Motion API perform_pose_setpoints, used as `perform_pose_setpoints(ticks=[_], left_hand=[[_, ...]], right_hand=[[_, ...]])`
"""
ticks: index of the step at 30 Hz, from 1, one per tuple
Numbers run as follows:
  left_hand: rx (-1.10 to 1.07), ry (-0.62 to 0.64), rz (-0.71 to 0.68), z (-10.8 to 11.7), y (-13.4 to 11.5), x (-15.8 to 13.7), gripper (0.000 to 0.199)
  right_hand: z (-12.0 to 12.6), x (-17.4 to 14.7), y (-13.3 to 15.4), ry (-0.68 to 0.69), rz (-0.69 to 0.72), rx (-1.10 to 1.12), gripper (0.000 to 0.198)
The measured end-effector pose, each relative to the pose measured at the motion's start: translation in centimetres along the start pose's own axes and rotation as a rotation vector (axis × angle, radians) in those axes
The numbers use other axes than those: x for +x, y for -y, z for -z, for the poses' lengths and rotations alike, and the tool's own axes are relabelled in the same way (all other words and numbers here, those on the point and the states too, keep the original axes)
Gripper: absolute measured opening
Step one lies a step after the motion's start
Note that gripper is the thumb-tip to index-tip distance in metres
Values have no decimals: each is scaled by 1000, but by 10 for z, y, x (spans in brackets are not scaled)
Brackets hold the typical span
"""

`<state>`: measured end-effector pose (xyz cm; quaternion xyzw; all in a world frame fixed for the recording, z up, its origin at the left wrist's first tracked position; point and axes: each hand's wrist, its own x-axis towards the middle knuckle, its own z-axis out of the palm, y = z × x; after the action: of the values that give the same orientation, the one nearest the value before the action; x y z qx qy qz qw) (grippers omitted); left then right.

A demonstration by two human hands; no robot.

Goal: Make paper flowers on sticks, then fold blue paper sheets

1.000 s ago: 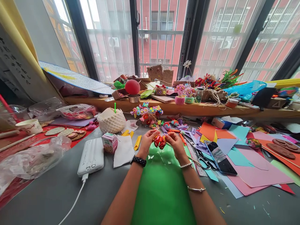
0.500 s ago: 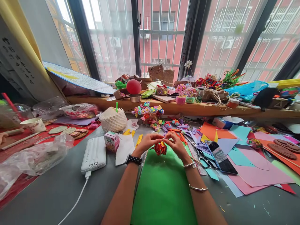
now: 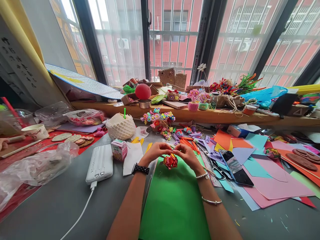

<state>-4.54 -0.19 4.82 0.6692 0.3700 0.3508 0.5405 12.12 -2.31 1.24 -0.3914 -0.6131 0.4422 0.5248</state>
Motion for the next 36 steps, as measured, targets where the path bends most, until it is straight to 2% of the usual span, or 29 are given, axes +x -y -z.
perform_pose_setpoints(ticks=[6, 12, 20, 30, 36], left_hand=[[8, 40, 35, 6, 8, 1, 7], [82, 59, 12, 10, 15, 3, 14], [95, 101, 83, 8, 12, 1, 22], [199, 107, -17, 10, 27, 9, 20], [300, 116, 3, 13, 28, 11, 22]], right_hand=[[4, -3, 6, 117, -19, -25, 16], [1, -3, 10, 108, -60, 32, 15], [1, -1, 1, 125, -94, 75, 13], [-2, 1, -8, 123, -91, -87, 11], [-4, 3, -8, 102, -84, -215, 13]])
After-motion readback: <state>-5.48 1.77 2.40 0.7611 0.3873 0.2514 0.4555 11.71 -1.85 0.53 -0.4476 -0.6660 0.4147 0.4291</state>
